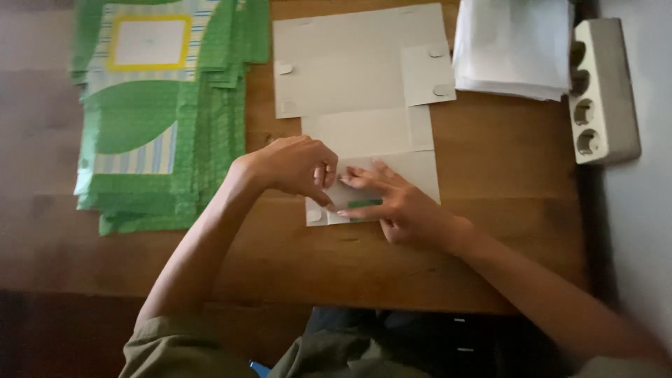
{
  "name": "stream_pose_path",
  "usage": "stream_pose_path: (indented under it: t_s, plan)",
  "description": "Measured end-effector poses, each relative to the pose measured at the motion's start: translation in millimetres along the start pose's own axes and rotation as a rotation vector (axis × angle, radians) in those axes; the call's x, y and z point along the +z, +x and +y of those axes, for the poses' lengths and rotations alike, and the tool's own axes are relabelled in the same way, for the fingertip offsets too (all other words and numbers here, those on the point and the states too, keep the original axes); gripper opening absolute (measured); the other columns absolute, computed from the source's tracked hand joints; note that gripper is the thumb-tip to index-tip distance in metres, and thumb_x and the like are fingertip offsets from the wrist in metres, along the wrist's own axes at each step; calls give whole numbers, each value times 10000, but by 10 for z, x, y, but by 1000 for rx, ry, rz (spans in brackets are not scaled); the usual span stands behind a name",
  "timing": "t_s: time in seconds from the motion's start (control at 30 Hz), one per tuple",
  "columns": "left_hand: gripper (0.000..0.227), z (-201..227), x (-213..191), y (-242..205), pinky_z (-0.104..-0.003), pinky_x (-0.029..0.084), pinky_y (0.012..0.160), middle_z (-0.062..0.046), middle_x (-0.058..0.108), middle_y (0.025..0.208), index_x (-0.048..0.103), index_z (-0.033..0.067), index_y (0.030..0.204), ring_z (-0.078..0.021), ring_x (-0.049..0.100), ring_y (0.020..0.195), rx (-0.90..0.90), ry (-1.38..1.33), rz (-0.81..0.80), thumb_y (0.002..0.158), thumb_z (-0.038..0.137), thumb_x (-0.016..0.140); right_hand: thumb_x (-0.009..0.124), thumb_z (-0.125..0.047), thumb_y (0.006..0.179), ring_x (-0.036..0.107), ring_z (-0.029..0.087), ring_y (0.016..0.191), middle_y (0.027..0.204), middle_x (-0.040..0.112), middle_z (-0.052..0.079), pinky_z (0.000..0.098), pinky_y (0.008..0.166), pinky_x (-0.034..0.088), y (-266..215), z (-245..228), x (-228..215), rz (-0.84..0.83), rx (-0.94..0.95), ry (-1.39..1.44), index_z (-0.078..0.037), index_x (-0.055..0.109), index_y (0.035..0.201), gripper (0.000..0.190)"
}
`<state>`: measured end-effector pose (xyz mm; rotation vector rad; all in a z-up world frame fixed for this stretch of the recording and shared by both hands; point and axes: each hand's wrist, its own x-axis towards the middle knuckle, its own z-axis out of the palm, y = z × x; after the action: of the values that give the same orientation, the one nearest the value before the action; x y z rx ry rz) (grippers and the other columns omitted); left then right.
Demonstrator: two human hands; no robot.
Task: The person folds a white tissue, places it into a small white box, and closes the box. Then the person folds a green patterned cardboard sheet along pre-scored lines to form a box shape. The person works at a wooden table with stacks of tissues and green patterned sheets nearby.
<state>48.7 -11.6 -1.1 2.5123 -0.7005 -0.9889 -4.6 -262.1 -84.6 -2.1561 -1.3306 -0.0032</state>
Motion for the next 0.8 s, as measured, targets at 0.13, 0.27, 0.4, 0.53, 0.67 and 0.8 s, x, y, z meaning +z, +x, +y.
stream_pose_path:
  t_s: [0.13,0.27,0.4,0.53,0.67,0.8]
  plan:
    - [396,-26,-17,37,-434,569,798,15,803,809,722,204,848,-317,760,842,-12,22,-26,658,503,898,630,131,765,482,331,1423,1440,561,83,616,1203,282,-10,1,15,1,14,6,-326,762,1128,598]
    - [328,0,3,-61,-429,581,813,20,810,831,733,204,858,-310,757,848,-38,-7,9,697,451,876,606,113,793,485,334,1423,1429,576,89,609,1204,281,22,-11,19,1,9,-14,-305,790,1085,542]
    - [362,20,47,-46,-423,580,803,-7,798,813,731,219,851,-318,750,833,-16,43,32,684,497,890,619,94,816,469,333,1435,1445,559,82,595,1204,287,54,-50,4,25,17,-3,-297,782,1109,515]
    - [496,35,105,-34,-457,575,802,3,791,831,684,230,883,-329,744,869,-37,131,33,591,571,894,634,98,791,485,331,1418,1407,575,81,593,1209,291,47,-58,-26,7,16,-24,-290,789,1081,509]
    - [526,81,105,-68,-440,570,830,-17,798,905,673,215,936,-314,744,901,-68,132,24,625,571,903,657,86,774,483,334,1422,1411,588,84,574,1217,278,67,-88,-28,-2,42,-24,-272,800,1045,471]
    - [555,140,68,-101,-432,563,859,-32,794,904,672,216,967,-315,739,913,-70,184,-5,622,578,912,652,95,779,515,365,1388,1355,627,123,599,1191,316,100,-141,-96,-5,44,-25,-237,809,1013,435]
